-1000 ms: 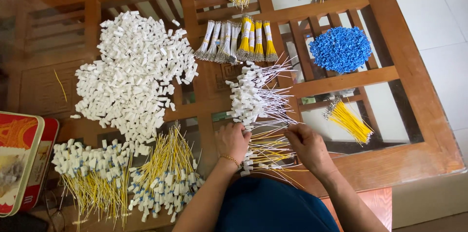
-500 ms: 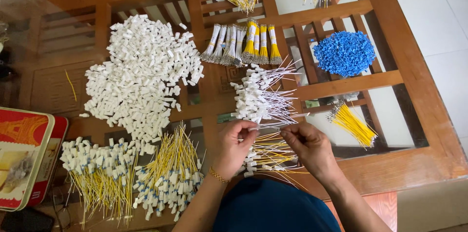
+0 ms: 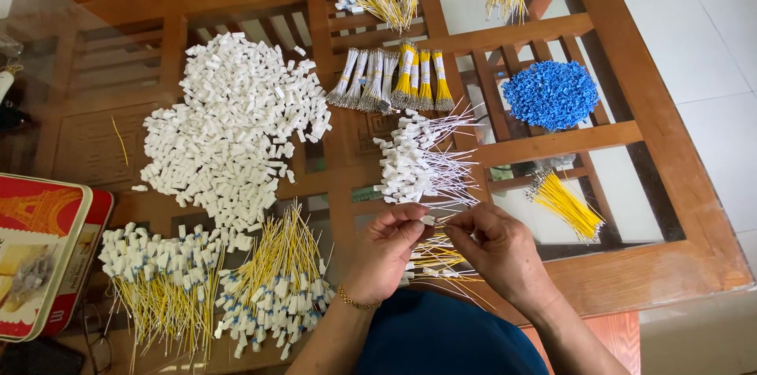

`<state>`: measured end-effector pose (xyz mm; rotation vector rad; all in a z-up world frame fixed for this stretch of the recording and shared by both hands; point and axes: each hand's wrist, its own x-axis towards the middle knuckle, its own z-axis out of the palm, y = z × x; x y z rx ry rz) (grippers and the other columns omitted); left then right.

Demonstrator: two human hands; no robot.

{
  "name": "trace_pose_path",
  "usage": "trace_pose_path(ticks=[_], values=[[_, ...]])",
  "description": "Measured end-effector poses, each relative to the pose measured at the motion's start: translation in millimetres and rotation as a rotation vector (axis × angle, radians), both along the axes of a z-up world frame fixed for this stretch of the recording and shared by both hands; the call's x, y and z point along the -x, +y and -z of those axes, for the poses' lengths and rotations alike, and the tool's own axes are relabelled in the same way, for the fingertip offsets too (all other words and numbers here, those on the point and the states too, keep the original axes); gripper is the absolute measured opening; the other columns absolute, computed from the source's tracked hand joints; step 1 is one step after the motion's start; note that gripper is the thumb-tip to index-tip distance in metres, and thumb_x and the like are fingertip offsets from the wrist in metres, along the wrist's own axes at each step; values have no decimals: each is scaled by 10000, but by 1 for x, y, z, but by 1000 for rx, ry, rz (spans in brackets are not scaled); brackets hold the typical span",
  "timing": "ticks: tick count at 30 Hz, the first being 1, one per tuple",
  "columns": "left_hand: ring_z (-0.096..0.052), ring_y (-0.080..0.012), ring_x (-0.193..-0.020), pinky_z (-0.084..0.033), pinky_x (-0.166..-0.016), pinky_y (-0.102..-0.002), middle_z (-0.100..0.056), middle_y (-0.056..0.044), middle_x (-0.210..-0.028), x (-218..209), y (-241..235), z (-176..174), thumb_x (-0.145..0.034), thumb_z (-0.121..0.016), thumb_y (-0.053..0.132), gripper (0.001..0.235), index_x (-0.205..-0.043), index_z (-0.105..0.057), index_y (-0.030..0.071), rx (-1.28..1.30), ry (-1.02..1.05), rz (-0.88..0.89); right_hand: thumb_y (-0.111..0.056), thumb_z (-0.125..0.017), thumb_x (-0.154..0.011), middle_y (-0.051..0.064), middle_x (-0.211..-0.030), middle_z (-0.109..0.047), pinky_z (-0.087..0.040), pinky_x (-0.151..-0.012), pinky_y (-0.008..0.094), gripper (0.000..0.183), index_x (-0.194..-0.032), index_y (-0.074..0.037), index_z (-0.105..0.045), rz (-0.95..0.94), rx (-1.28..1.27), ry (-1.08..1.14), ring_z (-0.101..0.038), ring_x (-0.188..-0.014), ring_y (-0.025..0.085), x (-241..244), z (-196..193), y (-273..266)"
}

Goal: Manually assembling plastic connectors and sleeves onto bundles of thin wires.

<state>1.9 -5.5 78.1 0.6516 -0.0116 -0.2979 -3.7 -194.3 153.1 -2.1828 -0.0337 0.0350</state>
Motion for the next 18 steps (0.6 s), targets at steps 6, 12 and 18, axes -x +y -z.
trace_pose_path(ticks=[6,12,18], values=[[-656,-231,-1090,-558,-1016,-390,-690,-143,-1192,-1,1,-2,-947,-619,-92,209,-1121,-692,-3,14,46,11,-94,-807,-799,-10,-719,-720,-465,-439,224,44,-812,-55,-792,-2,23,55,-578,-508,69,0,-6,0],[-666,-179,-996,-576,-939,-329,-717,-104,-1095,2,-2,-15,-930,-643,-98,225,-1120,-707,6,-219,-64,-11,-123,-793,-813,-6,-719,-732,-461,-449,235,62,-830,-63,-787,2,68,75,-568,-508,80,-2,-8,4],[-654,-200,-1011,-569,-980,-359,-688,-144,-1149,1,3,-2,-943,-630,-88,205,-1134,-684,-35,-118,62,-14,-123,-698,-896,19,-810,-737,-502,-512,253,174,-1038,-75,-787,-43,21,168,-614,-584,97,-5,1,4]])
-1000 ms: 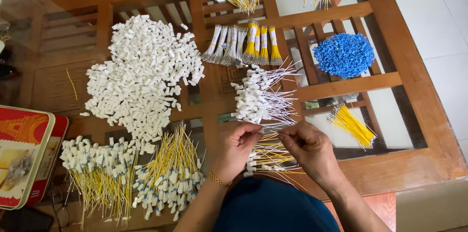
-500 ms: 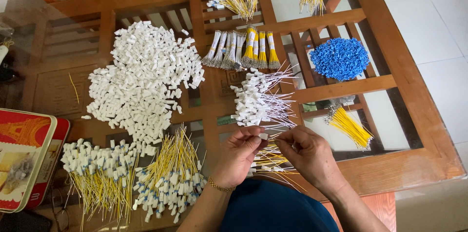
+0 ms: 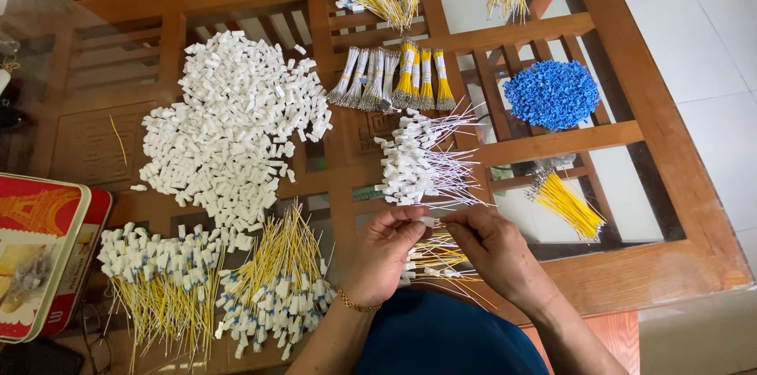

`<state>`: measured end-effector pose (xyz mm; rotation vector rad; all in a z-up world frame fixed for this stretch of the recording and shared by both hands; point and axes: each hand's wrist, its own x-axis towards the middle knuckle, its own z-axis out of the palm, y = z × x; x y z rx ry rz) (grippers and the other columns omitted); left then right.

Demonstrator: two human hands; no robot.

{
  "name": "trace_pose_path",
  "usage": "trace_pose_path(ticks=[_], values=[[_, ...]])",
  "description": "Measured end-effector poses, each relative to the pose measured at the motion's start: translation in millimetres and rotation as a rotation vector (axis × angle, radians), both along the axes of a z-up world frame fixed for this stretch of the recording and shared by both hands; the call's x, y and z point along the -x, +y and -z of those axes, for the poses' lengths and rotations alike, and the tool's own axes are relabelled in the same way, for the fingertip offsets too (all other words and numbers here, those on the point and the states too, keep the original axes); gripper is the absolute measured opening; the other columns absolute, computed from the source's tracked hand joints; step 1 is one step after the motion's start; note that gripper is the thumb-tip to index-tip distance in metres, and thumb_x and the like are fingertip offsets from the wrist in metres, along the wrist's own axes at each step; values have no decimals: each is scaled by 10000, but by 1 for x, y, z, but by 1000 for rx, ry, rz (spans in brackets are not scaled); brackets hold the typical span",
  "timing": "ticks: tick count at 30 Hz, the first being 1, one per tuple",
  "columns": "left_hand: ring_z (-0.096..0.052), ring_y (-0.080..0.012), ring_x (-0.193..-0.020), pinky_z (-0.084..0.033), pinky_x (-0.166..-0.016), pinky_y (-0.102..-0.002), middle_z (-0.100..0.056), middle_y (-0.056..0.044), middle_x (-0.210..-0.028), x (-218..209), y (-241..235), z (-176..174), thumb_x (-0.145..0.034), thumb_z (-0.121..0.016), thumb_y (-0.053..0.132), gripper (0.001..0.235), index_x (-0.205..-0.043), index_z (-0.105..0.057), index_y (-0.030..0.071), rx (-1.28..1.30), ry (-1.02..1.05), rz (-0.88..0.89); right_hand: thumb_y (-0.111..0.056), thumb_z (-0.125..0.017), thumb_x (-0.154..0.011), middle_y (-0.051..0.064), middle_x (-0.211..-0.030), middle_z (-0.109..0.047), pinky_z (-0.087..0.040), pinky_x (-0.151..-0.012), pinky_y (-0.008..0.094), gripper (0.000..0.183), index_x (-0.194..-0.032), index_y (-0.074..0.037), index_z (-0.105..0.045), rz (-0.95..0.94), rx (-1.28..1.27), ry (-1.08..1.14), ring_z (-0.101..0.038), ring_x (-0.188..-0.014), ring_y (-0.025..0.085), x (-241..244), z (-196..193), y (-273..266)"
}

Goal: Manually assembling plastic connectors and sleeves onto bundles of thin wires.

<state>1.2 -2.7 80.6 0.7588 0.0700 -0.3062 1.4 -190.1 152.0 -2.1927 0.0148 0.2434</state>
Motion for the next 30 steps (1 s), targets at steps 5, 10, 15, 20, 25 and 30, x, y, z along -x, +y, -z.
trace_pose_path(ticks=[5,10,15,20,25,30], values=[[-652,-192,-987,-569,-952,-362,-694,-144,-1142,0,-2,6,-919,-660,-94,204,-1111,-685,-32,75,26,-18,-179,-721,-891,24,-749,-746,-538,-522,254,124,-941,-68,-744,49,33,83,-643,-577,101,0,2,1],[-655,-188,-963,-579,-930,-327,-701,-132,-1099,1,-3,8,-907,-669,-109,197,-1093,-694,-48,-85,76,-1,-121,-695,-851,15,-739,-715,-517,-517,282,65,-884,-70,-719,-55,35,-112,-612,-556,125,-1,5,4],[-686,-225,-960,-593,-933,-361,-723,-161,-1051,7,-2,28,-893,-669,-106,199,-1074,-704,-33,-9,145,4,-127,-682,-878,14,-763,-685,-500,-462,258,60,-858,-71,-689,-108,45,-125,-591,-546,106,-3,27,8],[-683,-234,-950,-586,-925,-356,-717,-174,-1065,13,4,57,-903,-651,-121,213,-1104,-693,-63,-100,188,-30,-139,-677,-866,36,-845,-720,-530,-555,298,89,-895,-66,-720,-111,-15,-40,-636,-621,159,-5,56,13],[-723,-151,-860,-643,-759,-304,-749,-122,-952,6,16,119,-872,-755,-11,223,-1094,-769,-1,-683,108,-60,-177,-692,-903,150,-790,-709,-574,-675,450,125,-931,-79,-765,-157,17,-27,-728,-759,364,-16,145,-11],[-676,-174,-837,-557,-741,-269,-735,29,-904,-2,23,117,-810,-812,209,115,-919,-800,245,-1552,-583,-226,-240,-778,-870,50,-770,-640,-544,-591,411,159,-1028,-258,-765,230,651,-607,-680,-681,292,-45,265,-125]])
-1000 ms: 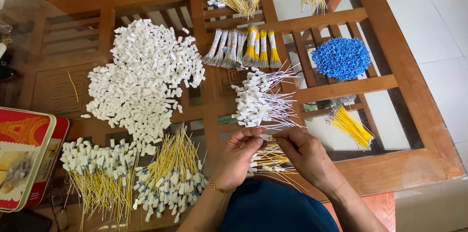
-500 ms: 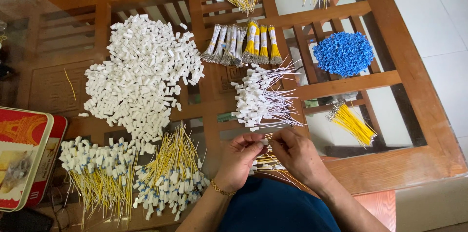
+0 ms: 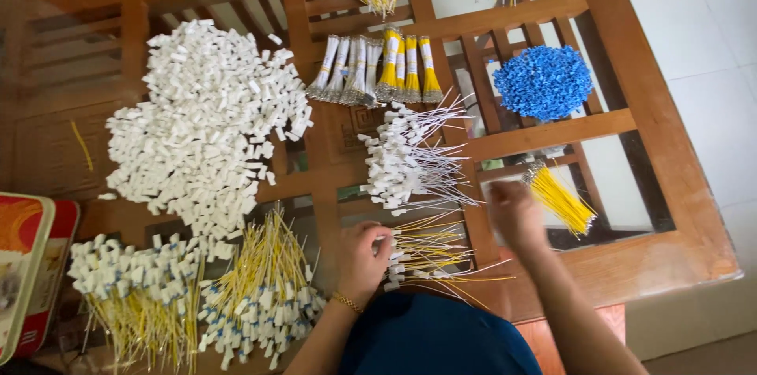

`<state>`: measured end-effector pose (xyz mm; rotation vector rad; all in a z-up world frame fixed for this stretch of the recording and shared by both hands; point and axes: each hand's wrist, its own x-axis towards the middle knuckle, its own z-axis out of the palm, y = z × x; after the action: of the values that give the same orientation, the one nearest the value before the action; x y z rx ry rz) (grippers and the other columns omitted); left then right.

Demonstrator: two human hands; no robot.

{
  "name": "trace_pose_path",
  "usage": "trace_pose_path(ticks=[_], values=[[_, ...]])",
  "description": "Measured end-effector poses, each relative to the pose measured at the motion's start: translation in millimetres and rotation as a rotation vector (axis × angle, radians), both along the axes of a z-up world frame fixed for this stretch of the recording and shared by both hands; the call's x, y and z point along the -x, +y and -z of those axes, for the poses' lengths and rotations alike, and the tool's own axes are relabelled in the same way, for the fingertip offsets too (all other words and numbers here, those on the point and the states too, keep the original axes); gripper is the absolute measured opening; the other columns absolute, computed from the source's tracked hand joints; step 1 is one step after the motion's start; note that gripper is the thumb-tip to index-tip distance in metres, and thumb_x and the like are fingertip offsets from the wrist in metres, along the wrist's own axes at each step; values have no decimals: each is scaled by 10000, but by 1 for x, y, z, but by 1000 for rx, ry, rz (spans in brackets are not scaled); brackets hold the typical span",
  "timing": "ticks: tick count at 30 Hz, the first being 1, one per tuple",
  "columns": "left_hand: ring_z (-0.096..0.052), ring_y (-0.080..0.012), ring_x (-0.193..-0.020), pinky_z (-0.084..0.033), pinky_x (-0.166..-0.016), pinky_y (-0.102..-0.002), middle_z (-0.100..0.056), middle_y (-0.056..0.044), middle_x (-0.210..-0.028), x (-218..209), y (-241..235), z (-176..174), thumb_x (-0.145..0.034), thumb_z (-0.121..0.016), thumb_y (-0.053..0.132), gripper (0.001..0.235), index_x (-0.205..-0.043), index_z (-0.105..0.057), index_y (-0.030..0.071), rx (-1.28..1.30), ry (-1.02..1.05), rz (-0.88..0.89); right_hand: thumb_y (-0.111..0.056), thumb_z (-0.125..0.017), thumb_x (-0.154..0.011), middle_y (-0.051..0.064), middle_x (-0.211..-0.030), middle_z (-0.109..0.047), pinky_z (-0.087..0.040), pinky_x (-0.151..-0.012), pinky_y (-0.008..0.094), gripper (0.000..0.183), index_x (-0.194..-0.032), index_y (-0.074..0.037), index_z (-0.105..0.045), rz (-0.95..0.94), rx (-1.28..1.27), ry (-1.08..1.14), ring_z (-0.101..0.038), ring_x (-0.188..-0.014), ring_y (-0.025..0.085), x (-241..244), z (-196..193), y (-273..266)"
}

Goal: Manually assembling plastic connectors and sleeves onto bundles of thin wires.

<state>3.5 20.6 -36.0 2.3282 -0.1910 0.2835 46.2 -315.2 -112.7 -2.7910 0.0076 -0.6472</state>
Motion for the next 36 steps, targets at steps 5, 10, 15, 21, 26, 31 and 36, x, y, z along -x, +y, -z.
trace_pose_path(ticks=[5,10,15,21,26,31,36], values=[[-669,-263,-887,-546,-781,-380,-679,-57,-984,-39,-3,19,-833,-761,122,259,-1080,-719,190,-130,-18,-26,-260,-686,-1028,154,-1131,-724,-517,-966,405,301,-1277,-95,-721,311,20,392,-666,-1147,321,-18,-34,-85],[-695,-326,-954,-569,-803,-432,-644,-102,-1100,-68,1,43,-825,-731,89,414,-1212,-646,208,-261,73,-32,-574,-650,-991,119,-1267,-747,-419,-1092,395,578,-1364,-133,-677,373,104,655,-622,-1291,285,-24,-9,-111],[-730,-259,-918,-583,-802,-374,-694,-53,-1024,-70,-1,39,-851,-746,183,351,-1168,-604,236,-351,59,6,-593,-754,-892,-9,-1063,-714,-535,-947,424,351,-1071,-292,-764,498,-28,651,-699,-1075,303,-28,36,-127],[-735,-242,-871,-596,-750,-358,-675,-5,-1011,-71,4,52,-847,-744,177,241,-1053,-640,246,-246,37,-3,-319,-696,-1047,162,-971,-773,-553,-858,573,222,-1112,-106,-682,386,-262,483,-733,-980,427,-22,-1,-123],[-730,-204,-861,-604,-706,-291,-668,2,-1013,-65,2,-41,-854,-731,112,219,-1034,-692,231,-91,-67,14,-163,-600,-1133,143,-899,-752,-534,-822,530,117,-1172,-54,-612,338,-446,324,-724,-901,376,-24,-85,-94],[-532,-33,-583,-421,-496,-191,-680,24,-1060,-57,-7,-100,-875,-721,-17,204,-1053,-752,77,278,-33,-15,-75,-656,-1084,152,-975,-743,-523,-631,393,135,-1169,15,-711,218,-361,172,-666,-748,268,-24,-148,-69],[-700,-180,-878,-625,-734,-327,-655,-115,-1020,-51,-22,-102,-917,-672,-64,234,-1102,-742,61,673,6,196,-182,-730,-1026,56,-772,-666,-499,-705,322,111,-1066,-79,-713,68,-835,259,-573,-759,133,-9,-195,-2]])
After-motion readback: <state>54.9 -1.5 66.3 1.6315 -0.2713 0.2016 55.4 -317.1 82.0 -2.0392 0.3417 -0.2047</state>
